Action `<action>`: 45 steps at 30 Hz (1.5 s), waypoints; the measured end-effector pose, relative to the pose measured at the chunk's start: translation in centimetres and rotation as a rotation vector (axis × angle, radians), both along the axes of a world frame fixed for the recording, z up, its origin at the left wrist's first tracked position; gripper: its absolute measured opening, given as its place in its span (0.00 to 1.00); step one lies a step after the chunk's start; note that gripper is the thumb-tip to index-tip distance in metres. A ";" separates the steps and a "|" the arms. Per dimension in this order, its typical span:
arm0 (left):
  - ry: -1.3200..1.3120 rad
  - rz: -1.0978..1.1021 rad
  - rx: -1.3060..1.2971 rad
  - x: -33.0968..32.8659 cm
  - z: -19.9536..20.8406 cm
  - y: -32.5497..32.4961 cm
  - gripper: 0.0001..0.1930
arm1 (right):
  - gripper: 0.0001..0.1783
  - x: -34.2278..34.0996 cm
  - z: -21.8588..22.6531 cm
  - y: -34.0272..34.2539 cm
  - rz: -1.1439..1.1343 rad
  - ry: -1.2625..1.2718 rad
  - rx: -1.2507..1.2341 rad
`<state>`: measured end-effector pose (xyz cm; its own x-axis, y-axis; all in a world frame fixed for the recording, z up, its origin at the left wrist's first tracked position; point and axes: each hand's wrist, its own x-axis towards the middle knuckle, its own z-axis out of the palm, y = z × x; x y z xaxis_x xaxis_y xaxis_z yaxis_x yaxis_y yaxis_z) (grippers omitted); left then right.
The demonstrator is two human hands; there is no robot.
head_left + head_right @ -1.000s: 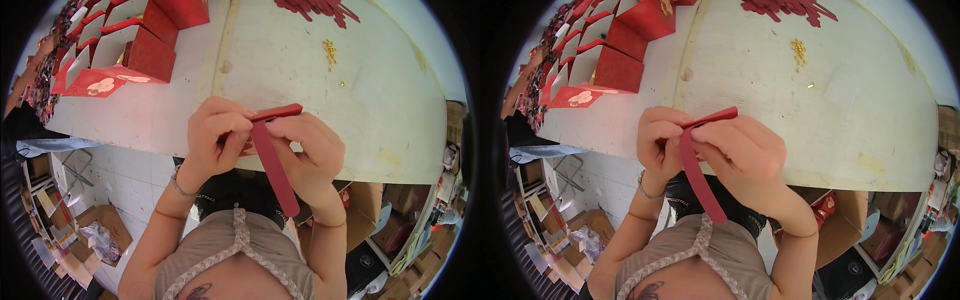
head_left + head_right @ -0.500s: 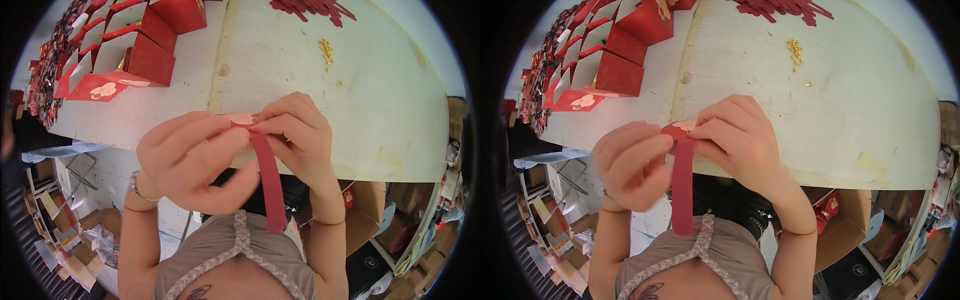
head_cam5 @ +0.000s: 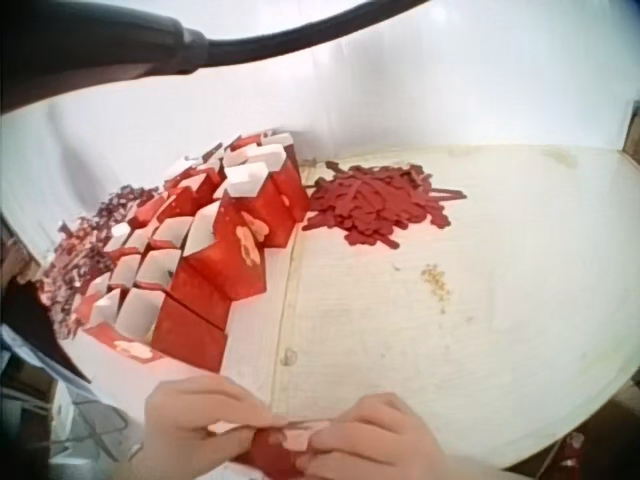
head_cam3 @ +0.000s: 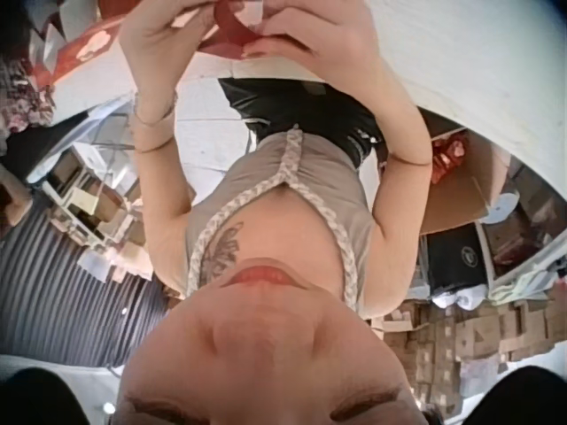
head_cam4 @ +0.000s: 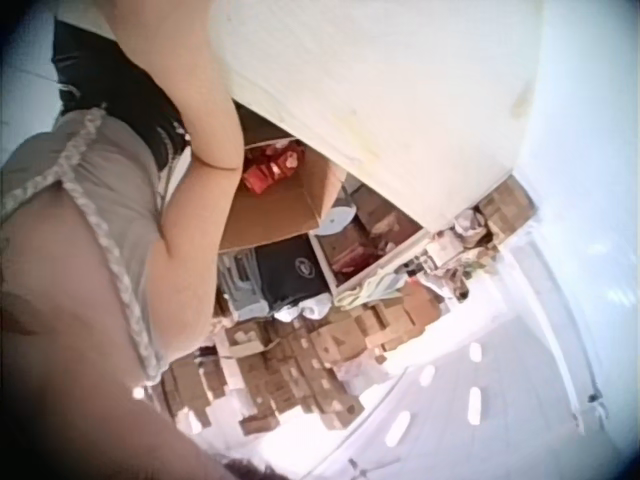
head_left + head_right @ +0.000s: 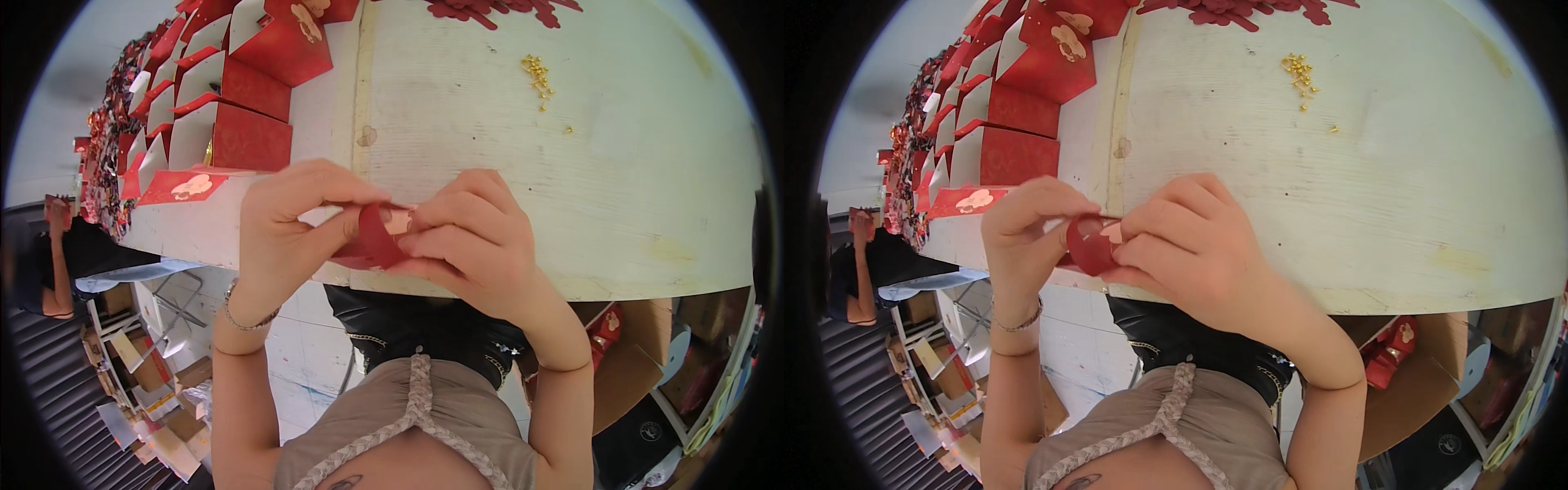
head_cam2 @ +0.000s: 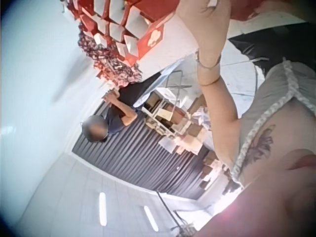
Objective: The person assembles small red gift boxes by folding flaps and inserting a red ribbon through a pre-punched hole to secure the closure. The person places each completed box into a cardboard box on the floor.
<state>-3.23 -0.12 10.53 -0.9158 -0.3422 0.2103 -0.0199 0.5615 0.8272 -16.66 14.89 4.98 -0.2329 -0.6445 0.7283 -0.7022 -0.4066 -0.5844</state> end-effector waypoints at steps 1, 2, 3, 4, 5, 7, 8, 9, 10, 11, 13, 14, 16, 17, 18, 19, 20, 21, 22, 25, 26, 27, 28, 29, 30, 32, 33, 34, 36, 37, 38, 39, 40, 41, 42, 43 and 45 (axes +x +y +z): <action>-0.048 -0.001 0.190 0.3 -0.3 0.0 0.10 | 0.14 0.0 -0.1 -0.1 0.004 -0.020 -0.005; -0.130 0.038 0.397 0.5 -0.3 0.1 0.06 | 0.14 0.0 -0.1 0.1 0.006 -0.039 -0.005; -0.152 0.047 0.454 0.6 -0.4 0.1 0.05 | 0.14 0.0 -0.2 0.2 0.008 -0.057 -0.005; -0.174 0.056 0.511 0.7 -0.4 0.0 0.05 | 0.14 -0.1 -0.2 0.2 0.017 -0.069 -0.007; -0.190 0.075 0.571 0.9 -0.4 0.0 0.05 | 0.15 -0.1 -0.2 0.1 0.023 -0.078 -0.007; -0.153 0.200 0.575 0.3 0.2 1.3 0.01 | 0.17 -0.1 -0.3 0.0 0.035 -0.094 -0.006; -0.139 0.201 0.591 0.3 0.3 1.4 0.01 | 0.17 -0.1 -0.1 0.0 0.037 -0.090 -0.002; -0.126 0.202 0.607 0.3 0.3 1.5 0.01 | 0.16 -0.2 0.0 0.0 0.040 -0.087 0.003; -0.121 0.203 0.588 0.3 0.3 1.6 0.02 | 0.16 -0.2 0.1 0.0 0.043 -0.083 0.006; -0.117 0.198 0.571 0.3 0.2 1.5 0.03 | 0.16 -0.2 0.0 0.0 0.034 -0.086 0.002; -0.101 0.182 0.545 0.2 0.2 1.6 0.05 | 0.16 -0.2 -0.1 0.0 0.019 -0.092 -0.009; -0.090 0.171 0.538 0.2 0.2 1.7 0.05 | 0.16 -0.2 -0.2 0.0 0.019 -0.096 -0.008; -0.062 0.147 0.537 0.3 0.0 1.6 0.06 | 0.17 -0.2 -0.2 -0.1 0.020 -0.103 -0.007; -0.045 0.135 0.543 0.4 -0.1 1.6 0.06 | 0.17 -0.2 -0.2 -0.1 0.017 -0.101 -0.010; -0.027 0.122 0.549 0.4 -0.2 1.5 0.06 | 0.17 -0.1 -0.3 -0.1 0.013 -0.098 -0.013; -0.031 0.123 0.515 0.4 -0.3 1.5 0.06 | 0.17 -0.1 -0.4 -0.1 0.009 -0.095 -0.015; -0.034 0.128 0.480 0.4 -0.2 1.5 0.06 | 0.17 -0.1 -0.3 -0.1 0.009 -0.093 -0.017; -0.037 0.131 0.445 0.3 -0.2 1.6 0.06 | 0.17 -0.1 -0.3 -0.1 0.010 -0.090 -0.019; -0.022 0.132 0.421 0.3 -0.3 1.6 0.06 | 0.17 -0.1 -0.3 -0.2 0.010 -0.086 -0.020; 0.028 0.092 0.383 0.3 -0.6 1.3 0.05 | 0.17 -0.2 -0.2 -0.2 0.004 -0.076 -0.028; 0.046 0.055 0.400 0.6 -0.6 1.0 0.06 | 0.17 -0.2 -0.2 -0.2 0.004 -0.074 -0.032; 0.063 0.018 0.417 0.7 -0.6 0.8 0.09 | 0.17 -0.2 -0.2 -0.2 0.003 -0.075 -0.038; 0.068 0.026 0.407 0.8 -0.7 0.7 0.09 | 0.17 -0.1 -0.2 -0.2 0.002 -0.075 -0.041; 0.072 0.032 0.398 0.9 -0.9 0.6 0.09 | 0.17 -0.1 -0.3 -0.1 0.001 -0.074 -0.041; 0.076 0.039 0.390 0.9 -1.0 0.6 0.10 | 0.17 -0.1 -0.4 -0.1 -0.001 -0.072 -0.039; 0.071 0.033 0.416 0.9 -1.0 1.0 0.10 | 0.17 -0.1 -0.4 -0.1 -0.004 -0.073 -0.037; 0.068 0.032 0.429 1.0 -1.0 1.1 0.10 | 0.17 -0.1 -0.4 -0.1 -0.006 -0.075 -0.039; 0.069 0.024 0.435 1.0 -0.9 1.1 0.10 | 0.17 0.0 -0.4 -0.1 -0.005 -0.079 -0.040; 0.071 0.003 0.449 1.0 -1.0 1.1 0.10 | 0.17 0.0 -0.4 -0.2 -0.008 -0.084 -0.041; 0.068 0.035 0.415 0.9 -1.0 1.3 0.07 | 0.17 0.0 -0.4 -0.1 -0.008 -0.086 -0.039; 0.065 0.066 0.380 0.7 -1.1 1.6 0.06 | 0.17 0.0 -0.4 -0.2 -0.008 -0.088 -0.037; 0.063 0.097 0.345 0.6 -1.1 1.7 0.09 | 0.17 0.0 -0.4 -0.1 -0.007 -0.088 -0.033; 0.062 0.096 0.351 0.6 -1.1 1.7 0.09 | 0.17 0.0 -0.4 -0.1 -0.006 -0.089 -0.029; 0.061 0.093 0.355 0.6 -1.1 1.7 0.09 | 0.17 0.0 -0.4 -0.1 -0.005 -0.089 -0.026; 0.061 0.090 0.360 0.5 -1.1 1.7 0.09 | 0.18 -0.1 -0.4 -0.1 -0.004 -0.090 -0.023; 0.066 0.091 0.354 0.5 -1.1 1.6 0.09 | 0.18 -0.1 -0.4 0.0 -0.005 -0.090 -0.023; 0.076 0.097 0.339 0.5 -1.2 1.7 0.08 | 0.17 -0.1 -0.5 -0.1 -0.008 -0.093 -0.028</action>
